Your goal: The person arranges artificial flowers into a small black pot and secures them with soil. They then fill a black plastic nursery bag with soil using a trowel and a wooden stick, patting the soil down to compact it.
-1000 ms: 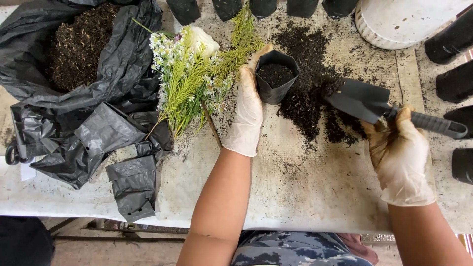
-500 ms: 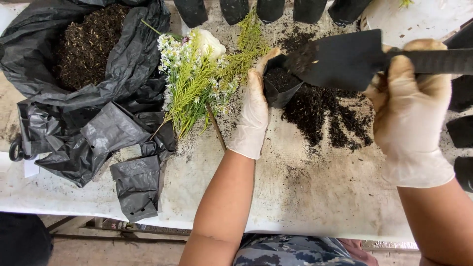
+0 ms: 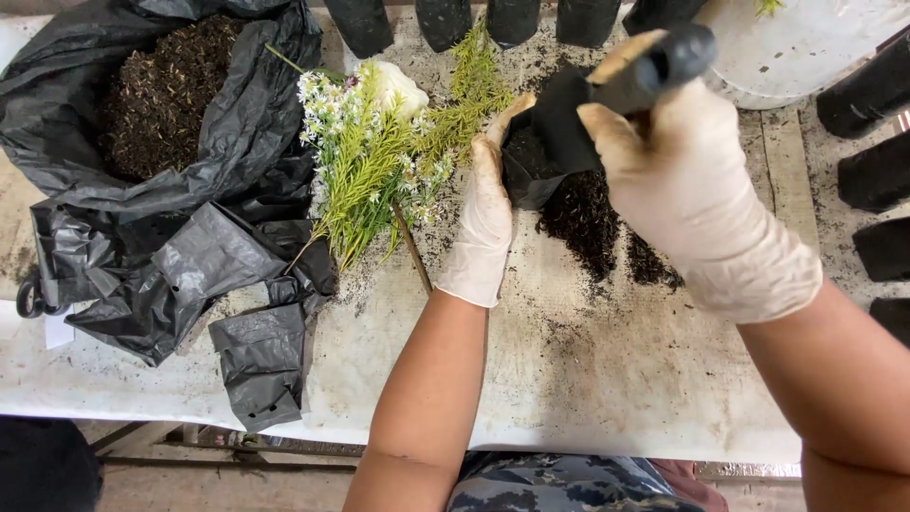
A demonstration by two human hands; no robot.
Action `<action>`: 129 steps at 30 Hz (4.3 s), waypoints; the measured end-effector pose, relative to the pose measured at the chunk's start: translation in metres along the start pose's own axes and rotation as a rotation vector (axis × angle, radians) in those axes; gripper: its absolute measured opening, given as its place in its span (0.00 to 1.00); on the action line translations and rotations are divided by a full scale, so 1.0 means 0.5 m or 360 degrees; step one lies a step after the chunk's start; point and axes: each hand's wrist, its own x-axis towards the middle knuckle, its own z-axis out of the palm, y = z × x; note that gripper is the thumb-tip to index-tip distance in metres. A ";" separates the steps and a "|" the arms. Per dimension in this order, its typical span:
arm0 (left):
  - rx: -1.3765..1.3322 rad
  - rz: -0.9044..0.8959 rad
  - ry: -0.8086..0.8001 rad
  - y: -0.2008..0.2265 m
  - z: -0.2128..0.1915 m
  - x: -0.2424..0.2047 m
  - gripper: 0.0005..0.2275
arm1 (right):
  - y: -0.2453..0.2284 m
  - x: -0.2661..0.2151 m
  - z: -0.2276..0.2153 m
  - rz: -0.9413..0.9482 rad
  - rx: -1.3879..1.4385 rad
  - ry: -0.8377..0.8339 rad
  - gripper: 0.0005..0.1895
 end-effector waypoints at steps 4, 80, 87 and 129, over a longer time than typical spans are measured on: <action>-0.0011 0.0056 -0.0007 -0.007 -0.007 0.000 0.35 | -0.007 0.025 -0.021 -0.0284 -0.0046 -0.0037 0.14; -0.0085 -0.0016 0.0029 0.007 0.005 0.003 0.37 | 0.049 -0.008 -0.028 0.0152 0.0486 0.0501 0.11; -0.0159 0.0000 0.0031 -0.032 -0.012 0.012 0.36 | 0.016 0.019 0.001 -0.0062 -0.0088 0.0110 0.14; -0.0159 -0.0007 0.0085 -0.013 0.001 0.004 0.34 | 0.148 -0.092 -0.104 0.1684 0.2222 0.1339 0.05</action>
